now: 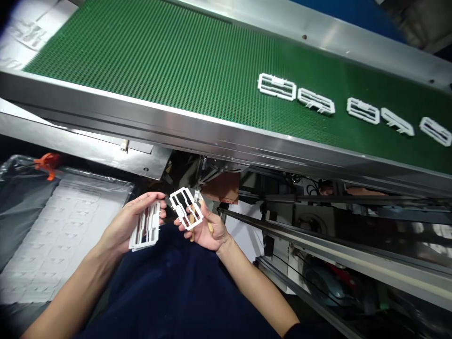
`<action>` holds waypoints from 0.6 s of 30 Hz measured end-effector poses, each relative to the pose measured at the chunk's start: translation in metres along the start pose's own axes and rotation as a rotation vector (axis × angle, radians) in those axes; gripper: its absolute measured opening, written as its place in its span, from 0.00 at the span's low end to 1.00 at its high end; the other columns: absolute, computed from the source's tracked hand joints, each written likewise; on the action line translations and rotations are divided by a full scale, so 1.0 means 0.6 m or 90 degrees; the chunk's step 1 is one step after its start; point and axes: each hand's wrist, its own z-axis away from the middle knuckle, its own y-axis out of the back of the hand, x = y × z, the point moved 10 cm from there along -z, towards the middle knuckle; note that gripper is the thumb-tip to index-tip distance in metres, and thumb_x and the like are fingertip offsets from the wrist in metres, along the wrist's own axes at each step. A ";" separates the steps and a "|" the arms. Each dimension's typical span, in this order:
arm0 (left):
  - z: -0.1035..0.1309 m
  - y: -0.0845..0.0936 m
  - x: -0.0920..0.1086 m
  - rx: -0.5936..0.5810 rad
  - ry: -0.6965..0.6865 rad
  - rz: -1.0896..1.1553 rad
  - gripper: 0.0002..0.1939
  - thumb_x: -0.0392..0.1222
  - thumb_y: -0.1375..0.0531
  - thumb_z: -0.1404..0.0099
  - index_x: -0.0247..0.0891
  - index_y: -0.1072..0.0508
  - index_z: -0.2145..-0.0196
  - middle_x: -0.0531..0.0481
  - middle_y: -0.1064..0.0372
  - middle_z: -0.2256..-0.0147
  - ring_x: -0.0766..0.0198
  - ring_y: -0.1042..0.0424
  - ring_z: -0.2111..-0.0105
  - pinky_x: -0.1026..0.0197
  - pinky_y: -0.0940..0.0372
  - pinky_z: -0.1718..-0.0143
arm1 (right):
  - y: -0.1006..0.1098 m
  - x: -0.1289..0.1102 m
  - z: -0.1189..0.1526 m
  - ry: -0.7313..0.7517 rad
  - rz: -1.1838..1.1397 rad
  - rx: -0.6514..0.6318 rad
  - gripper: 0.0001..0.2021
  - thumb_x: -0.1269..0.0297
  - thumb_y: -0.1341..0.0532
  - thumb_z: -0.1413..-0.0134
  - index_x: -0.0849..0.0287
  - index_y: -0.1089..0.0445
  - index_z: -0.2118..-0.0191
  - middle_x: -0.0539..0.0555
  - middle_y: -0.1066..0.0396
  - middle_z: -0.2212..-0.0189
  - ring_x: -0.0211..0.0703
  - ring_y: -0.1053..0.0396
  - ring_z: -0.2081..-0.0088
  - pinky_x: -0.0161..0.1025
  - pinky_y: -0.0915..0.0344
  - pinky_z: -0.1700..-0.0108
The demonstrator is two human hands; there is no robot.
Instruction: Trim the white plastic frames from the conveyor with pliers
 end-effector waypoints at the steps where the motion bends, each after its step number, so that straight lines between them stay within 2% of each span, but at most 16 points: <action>1: -0.001 0.004 -0.005 0.004 0.013 0.013 0.07 0.39 0.41 0.39 0.34 0.29 0.64 0.49 0.31 0.72 0.66 0.30 0.78 0.65 0.30 0.77 | 0.001 0.002 -0.001 -0.005 -0.009 0.005 0.20 0.47 0.51 0.41 0.60 0.39 0.59 0.60 0.29 0.66 0.40 0.31 0.68 0.34 0.41 0.71; 5: -0.001 0.012 -0.021 0.029 0.061 0.042 0.07 0.39 0.42 0.38 0.32 0.28 0.67 0.50 0.32 0.75 0.66 0.30 0.79 0.64 0.29 0.76 | 0.002 0.005 -0.003 -0.015 -0.007 0.012 0.21 0.45 0.54 0.40 0.60 0.39 0.61 0.59 0.30 0.66 0.40 0.32 0.68 0.34 0.42 0.71; 12: -0.002 0.016 -0.021 0.044 0.062 0.055 0.07 0.39 0.42 0.38 0.32 0.28 0.66 0.49 0.31 0.75 0.66 0.30 0.80 0.65 0.30 0.78 | -0.011 0.008 -0.005 -0.008 -0.019 -0.034 0.20 0.46 0.52 0.41 0.60 0.39 0.61 0.59 0.30 0.65 0.39 0.32 0.68 0.33 0.42 0.70; 18: 0.002 0.019 -0.017 0.062 0.044 0.038 0.10 0.42 0.41 0.39 0.31 0.27 0.65 0.48 0.30 0.74 0.66 0.30 0.79 0.66 0.30 0.77 | -0.001 0.020 -0.006 -0.020 0.007 0.009 0.21 0.46 0.54 0.40 0.60 0.40 0.60 0.59 0.30 0.65 0.40 0.32 0.68 0.34 0.42 0.70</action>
